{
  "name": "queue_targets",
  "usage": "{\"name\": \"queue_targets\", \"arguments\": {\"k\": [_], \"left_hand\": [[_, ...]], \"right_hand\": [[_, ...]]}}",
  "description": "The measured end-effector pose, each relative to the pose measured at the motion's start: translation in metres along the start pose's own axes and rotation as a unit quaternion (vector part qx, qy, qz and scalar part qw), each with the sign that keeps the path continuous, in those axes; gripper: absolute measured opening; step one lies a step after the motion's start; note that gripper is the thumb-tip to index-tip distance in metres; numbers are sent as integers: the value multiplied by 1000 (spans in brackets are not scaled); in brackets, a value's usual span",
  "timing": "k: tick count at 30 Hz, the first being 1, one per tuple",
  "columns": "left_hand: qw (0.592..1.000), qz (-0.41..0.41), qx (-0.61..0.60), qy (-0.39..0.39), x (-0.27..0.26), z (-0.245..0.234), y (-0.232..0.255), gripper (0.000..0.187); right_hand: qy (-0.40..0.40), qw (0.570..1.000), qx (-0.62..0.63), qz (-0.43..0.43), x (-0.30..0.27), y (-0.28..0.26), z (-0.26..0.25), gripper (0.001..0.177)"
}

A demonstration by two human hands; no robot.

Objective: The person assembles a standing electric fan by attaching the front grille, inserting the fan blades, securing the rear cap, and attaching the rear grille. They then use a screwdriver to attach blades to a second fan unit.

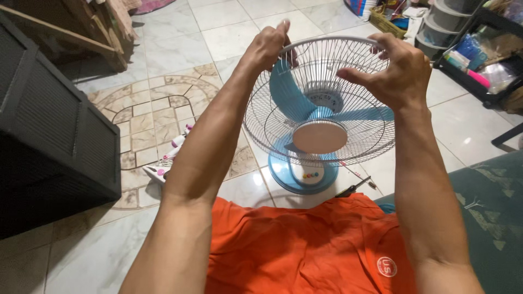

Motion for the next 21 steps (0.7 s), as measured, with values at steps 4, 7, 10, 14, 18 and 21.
{"name": "queue_targets", "arguments": {"k": [4,7,10,14,18,21], "left_hand": [[978,125,-80,148,7,-3,-9,71],[948,236,-142,158,-6,0,-32,69],[961,260,-84,31,-43,-9,-72,74],[960,103,-257,36,-89,-19,-127,81],[928,65,-363,54,-123,5,-155,90],[932,220,-289,4,-145,19,-161,103]], "right_hand": [[24,999,-29,10,-3,-5,-3,79],[47,997,-54,26,-16,-4,-10,77],[59,997,-8,46,-34,12,-9,84],[-11,947,288,143,-92,43,13,99],[-28,808,468,356,-158,48,60,109],[-15,713,550,434,-191,51,87,114]]}}
Point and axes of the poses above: each hand's wrist, its own x-axis towards the middle knuckle, its own z-axis out of the palm, y = z × x, the point moved 1 cm from there along x, towards the middle knuckle, and after that the axes turned 15 degrees about -x, right-handed, at the moved point
